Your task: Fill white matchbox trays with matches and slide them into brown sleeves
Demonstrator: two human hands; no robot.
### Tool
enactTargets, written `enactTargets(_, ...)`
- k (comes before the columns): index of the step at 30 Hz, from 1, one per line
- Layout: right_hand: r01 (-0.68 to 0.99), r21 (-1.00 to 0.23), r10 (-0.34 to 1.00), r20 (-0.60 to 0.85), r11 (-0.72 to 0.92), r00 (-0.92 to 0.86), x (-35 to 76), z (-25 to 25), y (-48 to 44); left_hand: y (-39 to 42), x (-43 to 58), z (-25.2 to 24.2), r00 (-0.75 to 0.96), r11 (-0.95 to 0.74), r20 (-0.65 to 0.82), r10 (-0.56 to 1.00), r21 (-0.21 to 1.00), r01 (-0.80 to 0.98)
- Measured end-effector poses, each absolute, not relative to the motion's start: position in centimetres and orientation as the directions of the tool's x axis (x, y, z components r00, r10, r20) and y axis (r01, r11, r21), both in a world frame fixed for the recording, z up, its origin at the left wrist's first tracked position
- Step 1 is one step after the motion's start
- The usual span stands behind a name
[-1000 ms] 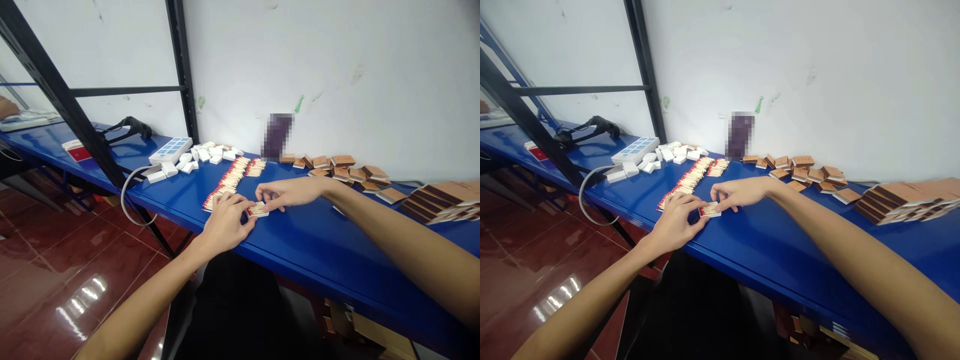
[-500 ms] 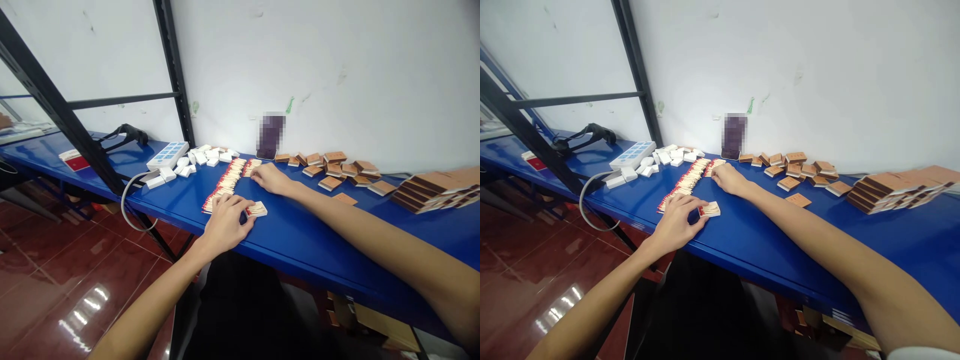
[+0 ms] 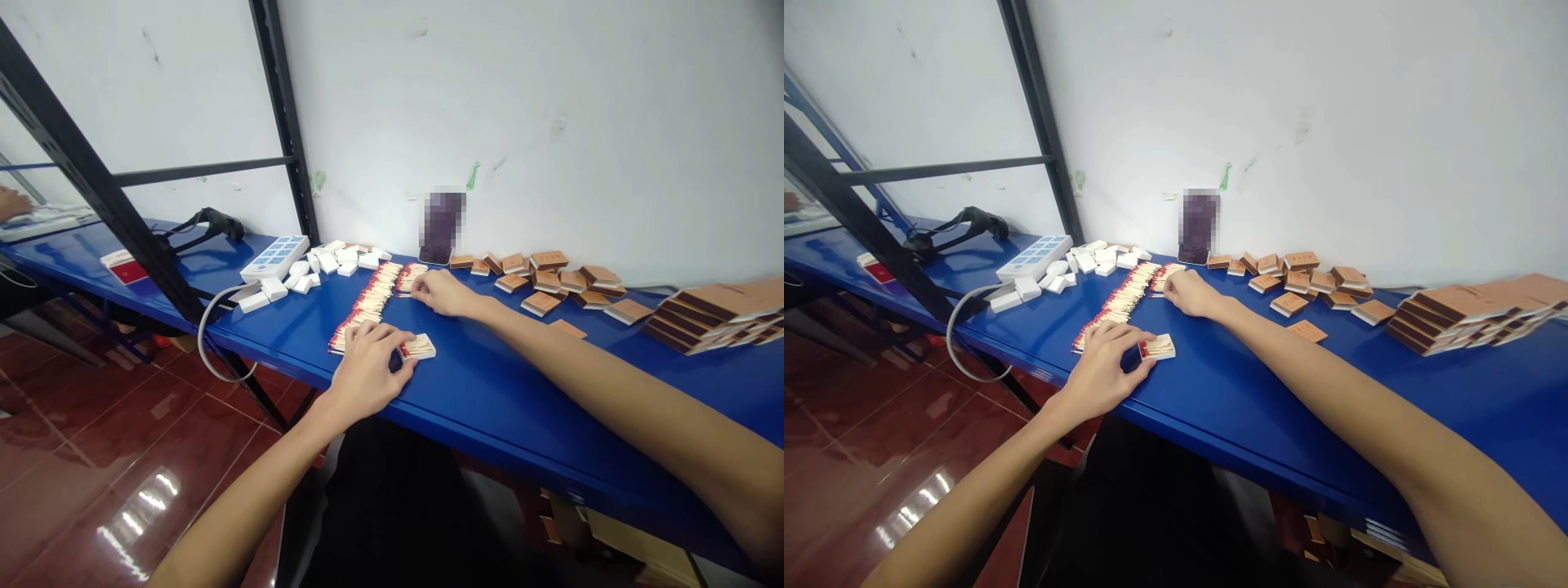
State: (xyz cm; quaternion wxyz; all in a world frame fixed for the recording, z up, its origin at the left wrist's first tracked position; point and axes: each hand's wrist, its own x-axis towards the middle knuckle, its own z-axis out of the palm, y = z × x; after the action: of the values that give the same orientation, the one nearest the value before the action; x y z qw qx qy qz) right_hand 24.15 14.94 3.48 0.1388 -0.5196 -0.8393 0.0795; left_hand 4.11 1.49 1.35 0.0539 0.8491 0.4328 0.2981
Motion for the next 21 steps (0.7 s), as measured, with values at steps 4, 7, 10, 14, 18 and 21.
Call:
enactTargets(4,0.848,-0.280,0.877,-0.039,0.450,-0.479,24.6,5.4,13.8,1.5,4.2,1.2,0.429,-0.612,0.473,0.769,0.353,0.708)
enactTargets(7,0.793,-0.335,0.810,-0.128,0.508,-0.573,25.3,7.3,12.6,1.6,4.2,1.1,0.399,-0.587,0.470,0.787,0.375,0.717)
enactTargets(10,0.734,-0.376,0.723,-0.201,0.566,-0.661,25.6,8.9,10.9,1.6,4.2,1.0,0.388,-0.574,0.459,0.799,0.392,0.719)
enactTargets(14,0.716,-0.397,0.638,-0.330,0.574,-0.696,24.7,9.6,8.6,1.6,4.2,1.0,0.391,-0.579,0.462,0.796,0.390,0.716)
enactTargets(18,0.720,-0.366,0.661,-0.293,0.589,-0.690,23.6,9.1,7.5,1.5,4.2,1.2,0.414,-0.594,0.464,0.784,0.364,0.717)
enactTargets(21,0.736,-0.344,0.683,-0.283,0.584,-0.674,23.2,9.0,7.2,1.5,4.2,1.3,0.423,-0.598,0.459,0.781,0.358,0.717)
